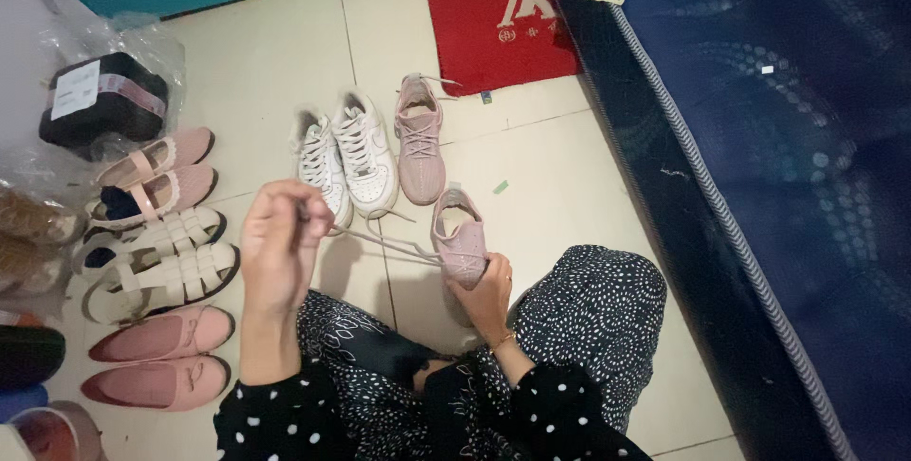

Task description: The person sits on the floor and unlaces a pink sneaker, then re-laces it by threading the laces through the eyelets and tying a bow. Other shoes are visible nearby but not handled.

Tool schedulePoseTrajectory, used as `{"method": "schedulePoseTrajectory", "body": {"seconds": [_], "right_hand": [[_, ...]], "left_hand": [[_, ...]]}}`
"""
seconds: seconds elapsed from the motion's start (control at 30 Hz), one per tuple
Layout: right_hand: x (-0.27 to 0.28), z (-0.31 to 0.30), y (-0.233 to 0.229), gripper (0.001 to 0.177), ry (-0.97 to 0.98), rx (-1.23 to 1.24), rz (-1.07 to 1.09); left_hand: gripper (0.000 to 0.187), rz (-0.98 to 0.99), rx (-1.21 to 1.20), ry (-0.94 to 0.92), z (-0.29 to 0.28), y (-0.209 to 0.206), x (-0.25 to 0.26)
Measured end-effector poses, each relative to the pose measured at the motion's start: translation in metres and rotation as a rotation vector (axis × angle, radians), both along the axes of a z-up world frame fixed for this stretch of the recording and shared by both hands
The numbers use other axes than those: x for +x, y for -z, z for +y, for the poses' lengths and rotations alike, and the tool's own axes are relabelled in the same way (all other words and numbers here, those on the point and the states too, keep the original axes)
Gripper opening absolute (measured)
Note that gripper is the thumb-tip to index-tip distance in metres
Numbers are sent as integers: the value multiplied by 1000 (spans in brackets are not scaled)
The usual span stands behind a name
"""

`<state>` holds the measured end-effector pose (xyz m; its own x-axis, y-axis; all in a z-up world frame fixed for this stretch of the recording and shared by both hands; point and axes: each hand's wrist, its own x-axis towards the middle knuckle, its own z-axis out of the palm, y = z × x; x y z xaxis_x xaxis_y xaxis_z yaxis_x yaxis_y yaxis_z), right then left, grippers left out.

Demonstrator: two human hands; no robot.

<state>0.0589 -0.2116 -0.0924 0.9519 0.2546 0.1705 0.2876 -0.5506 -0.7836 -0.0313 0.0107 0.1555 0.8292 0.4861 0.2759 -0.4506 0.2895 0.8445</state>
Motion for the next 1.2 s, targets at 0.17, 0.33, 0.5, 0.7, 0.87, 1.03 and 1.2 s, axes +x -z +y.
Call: {"method": "schedulePoseTrajectory", "body": {"seconds": [0.17, 0.33, 0.5, 0.7, 0.87, 1.03, 1.2], "right_hand": [[-2, 1, -9, 80, -29, 10, 8], [3, 0, -1, 67, -10, 97, 8], [11, -5, 19, 45, -11, 175, -101], [24, -10, 36, 24, -59, 236, -83], [31, -11, 39, 24, -36, 238, 104], [36, -10, 38, 26, -42, 258, 77], [40, -11, 35, 30, -37, 244, 190]], "left_hand": [[46, 135, 331, 35, -20, 0, 18], [30, 524, 612, -14, -51, 78, 54], [19, 623, 1121, -169, -99, 176, 64], [15, 666, 1232, -242, -114, 210, 64], [16, 743, 1238, -258, -120, 206, 67], [17, 794, 1256, -287, -123, 225, 73], [15, 771, 1243, -322, -126, 243, 77]]}}
